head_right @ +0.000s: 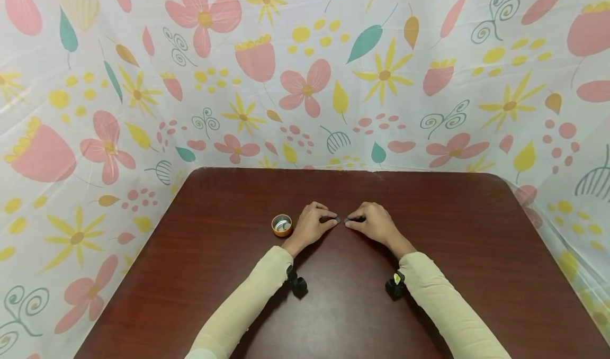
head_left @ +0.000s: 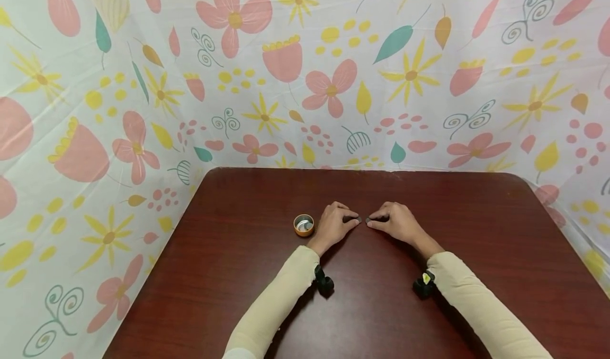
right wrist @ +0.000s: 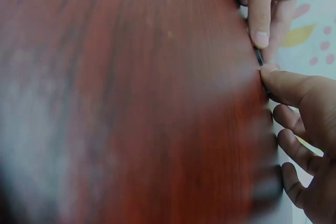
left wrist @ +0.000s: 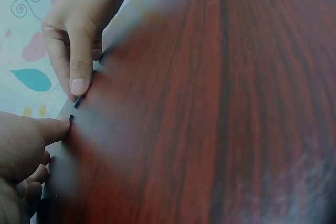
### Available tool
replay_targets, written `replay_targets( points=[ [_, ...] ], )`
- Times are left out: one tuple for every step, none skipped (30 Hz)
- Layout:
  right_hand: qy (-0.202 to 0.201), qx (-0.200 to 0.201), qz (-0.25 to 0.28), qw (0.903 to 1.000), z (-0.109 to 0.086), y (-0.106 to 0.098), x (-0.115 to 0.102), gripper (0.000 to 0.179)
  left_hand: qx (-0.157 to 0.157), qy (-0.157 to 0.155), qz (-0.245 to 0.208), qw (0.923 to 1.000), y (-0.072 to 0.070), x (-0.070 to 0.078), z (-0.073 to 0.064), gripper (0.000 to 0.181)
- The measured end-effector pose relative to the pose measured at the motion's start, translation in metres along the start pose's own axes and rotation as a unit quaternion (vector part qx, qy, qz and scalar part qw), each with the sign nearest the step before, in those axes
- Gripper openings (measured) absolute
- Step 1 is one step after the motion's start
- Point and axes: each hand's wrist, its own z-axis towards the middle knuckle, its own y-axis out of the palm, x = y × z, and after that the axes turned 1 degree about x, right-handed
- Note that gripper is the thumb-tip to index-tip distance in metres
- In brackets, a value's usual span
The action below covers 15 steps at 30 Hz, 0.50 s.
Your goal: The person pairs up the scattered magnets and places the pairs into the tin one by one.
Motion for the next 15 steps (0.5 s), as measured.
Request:
replay_targets(
  points=[
    [-0.001,-0.002,0.001,1.0,0.0004,0.0009,-0.0007,0.017,-0.001,0.001,0.002,1.0,-0.0001,0.0005,0.0001,0.027],
    [-0.004,-0.002,0.002,1.0,0.001,0.0019,-0.0016,0.017,-0.001,0.002,0.004,1.0,-0.0001,0.0008,0.0002,0.027],
    [-0.006,-0.003,0.003,1.0,0.0014,0.0026,-0.0025,0.016,-0.001,0.004,0.004,1.0,0.0,0.0009,0.0003,0.027],
    [-0.007,-0.004,0.004,1.0,0.0015,0.0032,-0.0032,0.016,0.0,0.005,0.002,1.0,0.0007,0.0008,0.0004,0.027],
    [-0.009,-0.005,0.003,0.9999,0.0017,0.0037,-0.0039,0.015,0.003,0.008,0.001,1.0,0.0016,0.0006,0.0005,0.026],
    [-0.01,-0.006,0.003,0.9999,0.002,0.0042,-0.0043,0.015,0.005,0.009,-0.001,0.9999,0.0022,0.0001,0.0006,0.026],
    [-0.012,-0.006,0.003,0.9999,0.0022,0.0045,-0.0045,0.015,0.005,0.01,-0.002,0.9999,0.0024,-0.0004,0.0005,0.026],
    [-0.012,-0.006,0.001,0.9999,0.0023,0.0048,-0.0048,0.014,0.006,0.011,-0.003,0.9999,0.0027,-0.0009,0.0005,0.026],
    [-0.013,-0.007,0.0,0.9999,0.0024,0.0047,-0.0051,0.014,0.006,0.011,-0.004,0.9999,0.0031,-0.0012,0.0005,0.026],
    [-0.013,-0.007,-0.001,0.9999,0.0025,0.0048,-0.0052,0.014,0.006,0.01,-0.004,0.9999,0.0034,-0.0015,0.0006,0.025],
    [-0.013,-0.006,-0.003,0.9999,0.0027,0.0048,-0.0052,0.014,0.006,0.01,-0.004,0.9999,0.0031,-0.0015,0.0004,0.025],
    [-0.012,-0.007,-0.004,0.9999,0.0028,0.0045,-0.0055,0.014,0.007,0.01,-0.005,0.9999,0.0027,-0.0015,0.0004,0.025],
    [-0.012,-0.007,-0.005,0.9999,0.0029,0.0043,-0.0059,0.014,0.008,0.009,-0.005,0.9999,0.0026,-0.0014,0.0004,0.025],
    [-0.011,-0.007,-0.005,0.9999,0.003,0.0039,-0.0065,0.014,0.009,0.008,-0.005,0.9999,0.0027,-0.0013,0.0005,0.024],
    [-0.009,-0.007,-0.005,0.9999,0.003,0.0037,-0.0068,0.015,0.011,0.009,-0.007,0.9999,0.0027,-0.0012,0.0005,0.024]
  ],
)
